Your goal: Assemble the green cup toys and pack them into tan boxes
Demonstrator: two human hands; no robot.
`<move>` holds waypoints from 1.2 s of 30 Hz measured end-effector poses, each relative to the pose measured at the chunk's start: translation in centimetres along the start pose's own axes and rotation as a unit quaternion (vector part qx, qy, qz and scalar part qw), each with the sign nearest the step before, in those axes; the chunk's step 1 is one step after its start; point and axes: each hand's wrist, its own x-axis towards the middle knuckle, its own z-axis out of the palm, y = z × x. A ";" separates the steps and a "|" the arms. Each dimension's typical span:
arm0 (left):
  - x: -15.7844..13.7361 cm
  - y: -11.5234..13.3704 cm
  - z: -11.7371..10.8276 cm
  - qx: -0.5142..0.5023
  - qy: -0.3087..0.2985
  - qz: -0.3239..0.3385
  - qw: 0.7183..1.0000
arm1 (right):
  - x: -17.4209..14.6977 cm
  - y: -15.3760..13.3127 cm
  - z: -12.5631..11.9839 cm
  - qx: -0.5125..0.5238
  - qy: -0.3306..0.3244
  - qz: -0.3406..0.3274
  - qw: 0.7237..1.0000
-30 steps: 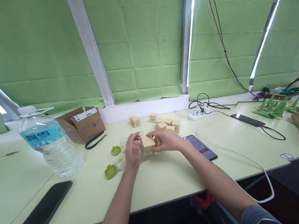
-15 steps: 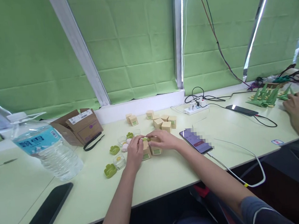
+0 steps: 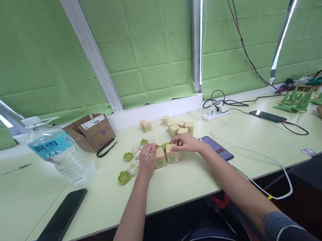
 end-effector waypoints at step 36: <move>-0.9 1.0 0.2 -0.026 -0.021 0.076 0.997 | 0.8 -1.6 3.5 0.233 0.207 -0.087 0.946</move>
